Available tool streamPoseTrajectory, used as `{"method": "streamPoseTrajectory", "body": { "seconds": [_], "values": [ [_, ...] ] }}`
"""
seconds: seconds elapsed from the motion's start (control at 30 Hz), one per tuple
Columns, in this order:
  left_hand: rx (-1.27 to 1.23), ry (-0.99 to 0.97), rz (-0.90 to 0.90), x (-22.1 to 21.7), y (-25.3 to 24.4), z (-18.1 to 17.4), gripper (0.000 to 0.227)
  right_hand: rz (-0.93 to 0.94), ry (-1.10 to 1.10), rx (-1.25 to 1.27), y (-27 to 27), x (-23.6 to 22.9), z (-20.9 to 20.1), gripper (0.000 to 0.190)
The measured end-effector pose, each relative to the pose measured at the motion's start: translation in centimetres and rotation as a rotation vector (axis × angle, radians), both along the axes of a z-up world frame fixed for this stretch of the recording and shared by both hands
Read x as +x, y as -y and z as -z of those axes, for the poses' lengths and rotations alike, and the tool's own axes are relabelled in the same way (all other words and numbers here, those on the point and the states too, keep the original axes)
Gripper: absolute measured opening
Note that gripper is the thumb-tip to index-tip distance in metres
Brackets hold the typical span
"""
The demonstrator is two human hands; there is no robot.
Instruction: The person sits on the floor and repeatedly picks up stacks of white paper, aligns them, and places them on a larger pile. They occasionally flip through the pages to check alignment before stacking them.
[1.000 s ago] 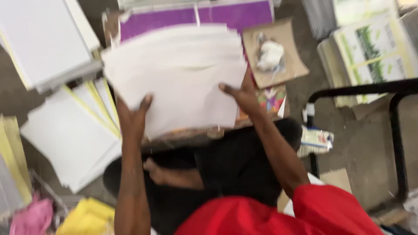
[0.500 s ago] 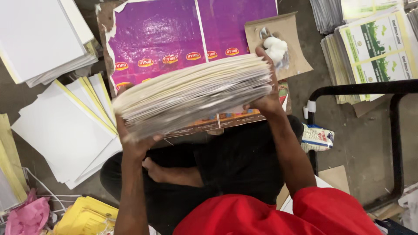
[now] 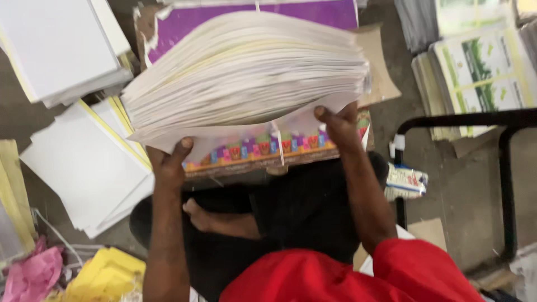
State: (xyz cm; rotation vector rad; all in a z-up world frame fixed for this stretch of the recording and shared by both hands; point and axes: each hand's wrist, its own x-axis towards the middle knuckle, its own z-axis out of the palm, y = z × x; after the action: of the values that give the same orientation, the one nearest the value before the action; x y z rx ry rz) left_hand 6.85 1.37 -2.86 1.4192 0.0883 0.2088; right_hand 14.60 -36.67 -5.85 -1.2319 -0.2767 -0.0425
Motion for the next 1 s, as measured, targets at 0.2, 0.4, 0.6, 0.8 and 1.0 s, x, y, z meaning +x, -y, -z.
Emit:
{"method": "streamPoseTrajectory", "body": {
  "seconds": [0.2, 0.4, 0.6, 0.8, 1.0],
  "values": [
    [0.122, 0.251, 0.131, -0.4, -0.3, -0.9, 0.079, -0.084, 0.215, -0.103, -0.1, 0.8, -3.0, 0.132],
    [-0.031, 0.051, 0.119, 1.8, 0.2, 2.1, 0.095, -0.076, 0.026, 0.022, -0.8, 2.7, -2.6, 0.134],
    [-0.070, -0.141, -0.017, 3.2, 1.0, 3.3, 0.075, 0.040, -0.160, -0.160, -3.2, 3.2, 0.2, 0.084],
    [-0.020, -0.120, 0.000, 0.2, -0.1, 1.5, 0.067, 0.065, 0.005, -0.121, -0.9, 0.2, -0.8, 0.079],
    [0.126, 0.258, 0.137, 0.8, -0.7, -2.5, 0.096, -0.047, 0.139, -0.221, -0.7, 0.8, -3.7, 0.128]
  ]
}}
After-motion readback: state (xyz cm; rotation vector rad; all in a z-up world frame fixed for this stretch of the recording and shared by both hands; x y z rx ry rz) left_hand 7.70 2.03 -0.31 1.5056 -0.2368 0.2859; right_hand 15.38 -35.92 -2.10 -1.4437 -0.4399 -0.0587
